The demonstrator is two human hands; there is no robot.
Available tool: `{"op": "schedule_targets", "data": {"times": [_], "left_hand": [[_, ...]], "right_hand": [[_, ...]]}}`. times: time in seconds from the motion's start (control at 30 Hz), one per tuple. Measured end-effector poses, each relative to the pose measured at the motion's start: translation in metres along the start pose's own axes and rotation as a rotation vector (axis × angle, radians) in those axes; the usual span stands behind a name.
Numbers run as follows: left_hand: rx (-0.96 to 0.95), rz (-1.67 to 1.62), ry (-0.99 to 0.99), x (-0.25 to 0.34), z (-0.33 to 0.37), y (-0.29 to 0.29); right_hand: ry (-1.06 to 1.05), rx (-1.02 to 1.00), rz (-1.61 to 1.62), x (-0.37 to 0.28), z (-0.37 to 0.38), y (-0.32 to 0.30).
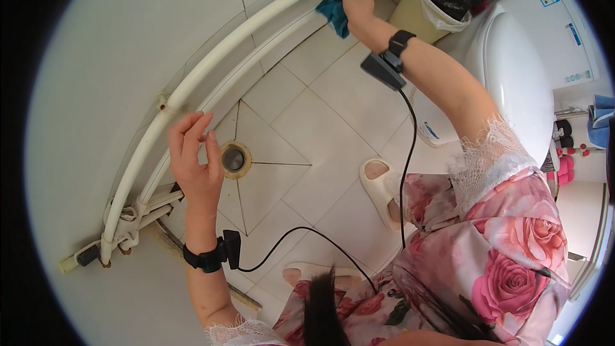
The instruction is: The person wipes the wall and floor pipes in a bathroom with a cloth, then washes the cloth in a sink and hangs it on a towel rack.
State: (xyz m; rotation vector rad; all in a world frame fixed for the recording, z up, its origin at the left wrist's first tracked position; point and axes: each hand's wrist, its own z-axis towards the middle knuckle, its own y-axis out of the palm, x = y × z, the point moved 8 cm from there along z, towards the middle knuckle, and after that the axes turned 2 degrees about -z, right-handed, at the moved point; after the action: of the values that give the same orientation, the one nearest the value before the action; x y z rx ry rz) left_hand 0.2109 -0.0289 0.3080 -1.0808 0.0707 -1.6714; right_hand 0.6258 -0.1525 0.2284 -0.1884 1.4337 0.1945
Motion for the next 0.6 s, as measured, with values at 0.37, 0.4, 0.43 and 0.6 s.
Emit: {"op": "schedule_targets", "data": {"times": [0.37, 0.4, 0.43, 0.6], "left_hand": [[-0.083, 0.114, -0.035, -0.012, -0.007, 0.013], [-0.104, 0.141, -0.028, -0.012, -0.007, 0.016], [-0.106, 0.134, -0.03, -0.014, -0.009, 0.018], [-0.204, 0.07, -0.009, -0.011, -0.001, 0.043]], "right_hand": [[-0.555, 0.004, -1.316, 0.006, -0.026, 0.087], [-0.564, 0.017, -1.324, -0.002, -0.03, 0.082], [-0.619, -0.168, -1.235, -0.001, -0.045, 0.091], [-0.898, -0.595, -0.864, -0.02, -0.126, 0.117]]}}
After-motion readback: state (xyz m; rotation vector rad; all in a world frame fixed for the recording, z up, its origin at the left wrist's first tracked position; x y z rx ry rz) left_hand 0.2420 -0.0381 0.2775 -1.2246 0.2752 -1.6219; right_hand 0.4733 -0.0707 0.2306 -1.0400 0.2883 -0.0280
